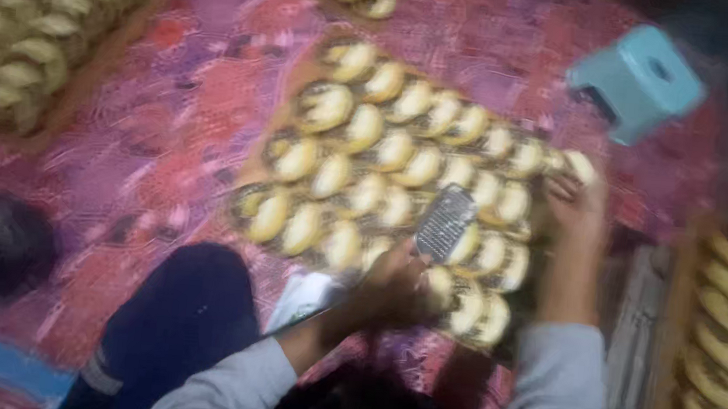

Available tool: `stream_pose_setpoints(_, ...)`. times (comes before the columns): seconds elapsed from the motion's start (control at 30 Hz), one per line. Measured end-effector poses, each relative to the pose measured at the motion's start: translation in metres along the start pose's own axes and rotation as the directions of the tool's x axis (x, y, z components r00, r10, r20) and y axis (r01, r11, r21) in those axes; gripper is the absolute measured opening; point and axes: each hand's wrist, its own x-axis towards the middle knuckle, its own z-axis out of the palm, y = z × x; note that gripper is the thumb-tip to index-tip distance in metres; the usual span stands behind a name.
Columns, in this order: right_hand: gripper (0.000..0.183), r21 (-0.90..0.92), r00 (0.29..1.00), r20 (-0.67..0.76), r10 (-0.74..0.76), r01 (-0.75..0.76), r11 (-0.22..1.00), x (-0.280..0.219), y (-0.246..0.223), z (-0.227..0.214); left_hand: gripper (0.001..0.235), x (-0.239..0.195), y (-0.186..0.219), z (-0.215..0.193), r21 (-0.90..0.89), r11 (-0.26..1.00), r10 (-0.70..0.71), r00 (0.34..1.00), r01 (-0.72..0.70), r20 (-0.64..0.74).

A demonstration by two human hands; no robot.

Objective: The person grates a block of white cheese over trays of ring-shaped pastries using a handheld metal grater. After grating, the person picks up individual pastries and places them into small plastic bags.

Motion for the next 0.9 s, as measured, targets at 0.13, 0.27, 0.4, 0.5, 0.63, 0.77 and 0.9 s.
stream_pose_setpoints(0.13, 0.038, -0.281, 0.997, 0.018, -0.072, 0.074, 0.957, -0.067, 0.064, 0.074, 0.038, -0.058, -0.020, -0.087, 0.009, 0.973, 0.228, 0.957, -0.230, -0.180)
stream_pose_setpoints(0.27, 0.040, -0.426, 0.996, 0.083, 0.040, 0.000, 0.905, -0.109, 0.173, 0.187, 0.027, -0.122, -0.042, -0.225, -0.034, 0.844, 0.494, 0.799, -0.536, -0.344)
stream_pose_setpoints(0.4, 0.031, -0.535, 0.921, 0.173, 0.350, -0.211, 0.818, -0.142, 0.294, 0.287, 0.016, -0.206, -0.041, -0.374, 0.374, 0.856, 0.489, 0.324, -0.357, -0.810)
stream_pose_setpoints(0.5, 0.030, -0.483, 0.802, 0.302, 0.516, -0.338, 0.808, -0.154, 0.397, 0.334, 0.024, -0.265, -0.037, -0.466, 0.568, 0.807, 0.566, -0.065, -0.159, -0.822)
stream_pose_setpoints(0.63, 0.017, -0.764, 0.784, 0.042, 0.619, -0.375, 0.526, -0.145, 0.531, 0.381, 0.053, -0.291, -0.036, -0.536, 0.592, 0.771, 0.636, -0.228, 0.235, -0.737)
stream_pose_setpoints(0.77, 0.013, -0.889, 0.674, 0.079, 0.734, -0.286, 0.358, -0.118, 0.673, 0.407, 0.044, -0.293, -0.060, -0.583, 0.442, 0.860, 0.496, -0.218, 0.254, -0.840)
stream_pose_setpoints(0.9, 0.023, -0.885, 0.688, -0.211, 0.694, -0.436, 0.163, -0.096, 0.776, 0.413, 0.024, -0.317, -0.096, -0.608, 0.370, 0.928, 0.367, -0.250, 0.039, -0.896)
